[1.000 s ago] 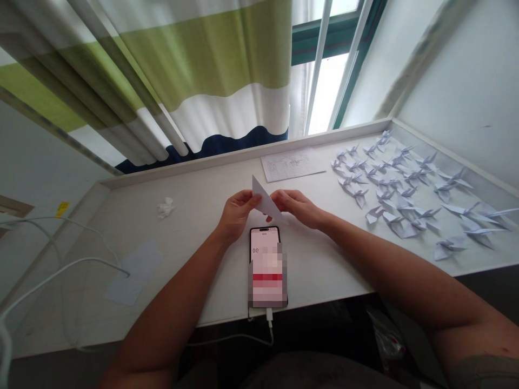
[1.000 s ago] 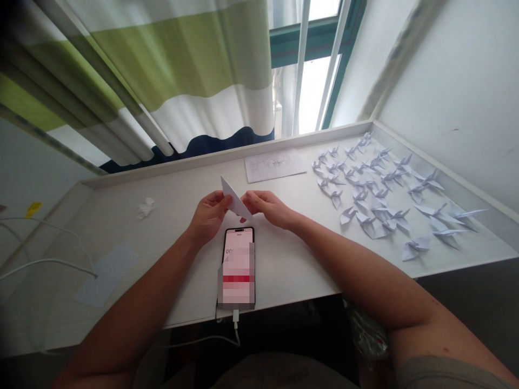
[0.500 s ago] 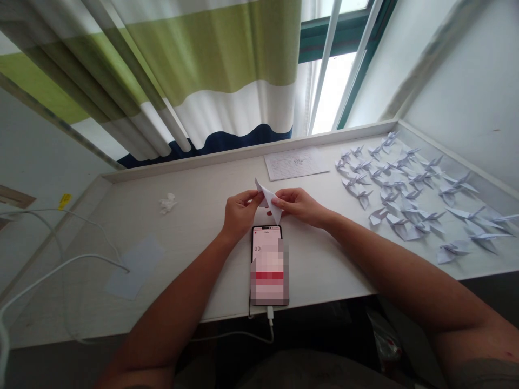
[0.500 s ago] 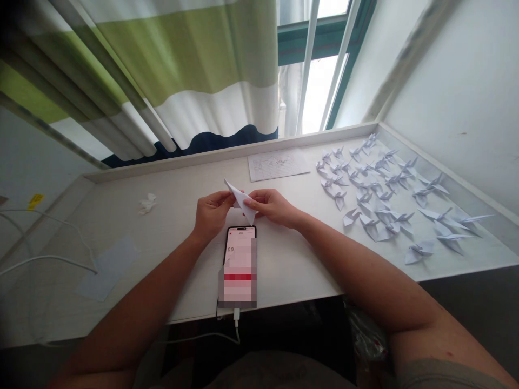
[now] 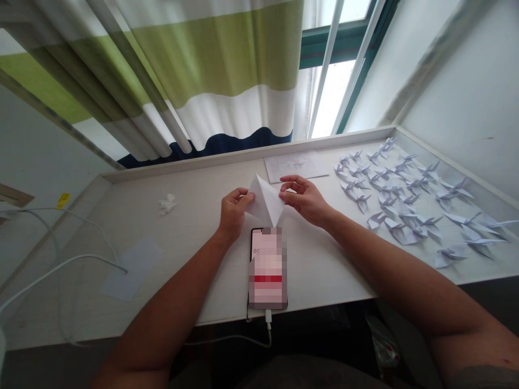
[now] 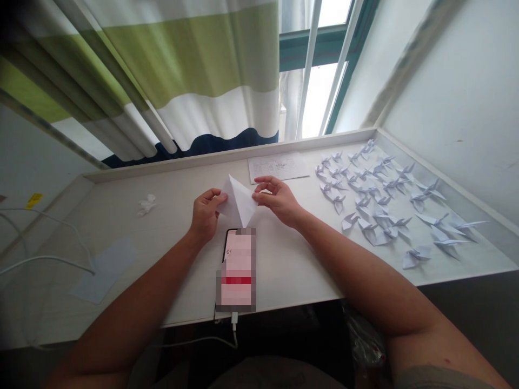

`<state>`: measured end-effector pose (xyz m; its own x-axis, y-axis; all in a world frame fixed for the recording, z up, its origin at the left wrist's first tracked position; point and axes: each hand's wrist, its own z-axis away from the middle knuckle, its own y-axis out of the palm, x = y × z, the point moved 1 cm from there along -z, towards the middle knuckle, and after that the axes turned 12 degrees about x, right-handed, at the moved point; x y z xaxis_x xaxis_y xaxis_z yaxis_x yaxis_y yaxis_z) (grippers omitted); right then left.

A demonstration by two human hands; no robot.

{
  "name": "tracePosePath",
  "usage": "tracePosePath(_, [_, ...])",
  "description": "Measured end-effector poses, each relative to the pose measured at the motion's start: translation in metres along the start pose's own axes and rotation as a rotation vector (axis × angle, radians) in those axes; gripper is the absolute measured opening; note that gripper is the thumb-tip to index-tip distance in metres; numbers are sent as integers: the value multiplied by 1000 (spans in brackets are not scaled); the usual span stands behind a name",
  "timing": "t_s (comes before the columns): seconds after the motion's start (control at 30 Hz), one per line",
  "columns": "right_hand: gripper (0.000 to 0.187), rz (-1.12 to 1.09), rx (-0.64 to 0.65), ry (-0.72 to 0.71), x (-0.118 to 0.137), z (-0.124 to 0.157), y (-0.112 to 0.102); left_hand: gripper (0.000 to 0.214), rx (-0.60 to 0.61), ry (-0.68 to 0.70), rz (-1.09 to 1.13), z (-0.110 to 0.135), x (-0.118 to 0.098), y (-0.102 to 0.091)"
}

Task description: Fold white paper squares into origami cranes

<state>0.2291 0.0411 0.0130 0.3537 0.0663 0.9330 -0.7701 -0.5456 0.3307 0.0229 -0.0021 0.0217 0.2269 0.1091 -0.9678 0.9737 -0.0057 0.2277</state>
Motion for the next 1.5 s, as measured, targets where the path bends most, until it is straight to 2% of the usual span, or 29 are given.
tracePosePath(0.17, [43,53,-99,-71,1,-2,-5,30,-21,-4,-22,0,1,-2])
tracePosePath(0.3, [41,143,-106,-103,-1,-3,-9,31,-11,-14,-40,0,1,-3])
tracePosePath(0.43, [55,111,-60,-28,-1,-1,-8,37,-9,-43,-24,-1,3,-4])
tracePosePath(0.53, [70,20,39,65,2,2,-2,39,-2,-43,-35,-2,4,-4])
tracePosePath(0.67, [76,-29,154,140,4,4,4,43,44,-66,1,-2,3,-2])
tracePosePath(0.83, [67,62,106,127,-2,4,3,48,163,-143,58,1,1,3])
tracePosePath(1.0, [62,278,-52,57,-5,3,2,49,127,-145,89,1,4,4])
tracePosePath(1.1, [55,397,-21,25,-2,4,2,50,89,-88,83,0,6,3])
tracePosePath(1.2, [57,477,22,24,-2,4,2,59,54,-43,74,0,6,2])
tracePosePath(1.37, [54,359,98,-50,-4,3,3,93,96,-13,32,4,-1,3])
tracePosePath(1.43, [46,352,81,-93,-4,3,4,86,124,-11,4,5,-2,3])
tracePosePath(1.5, [39,352,54,-114,-3,3,5,69,126,-3,-19,4,-2,3])
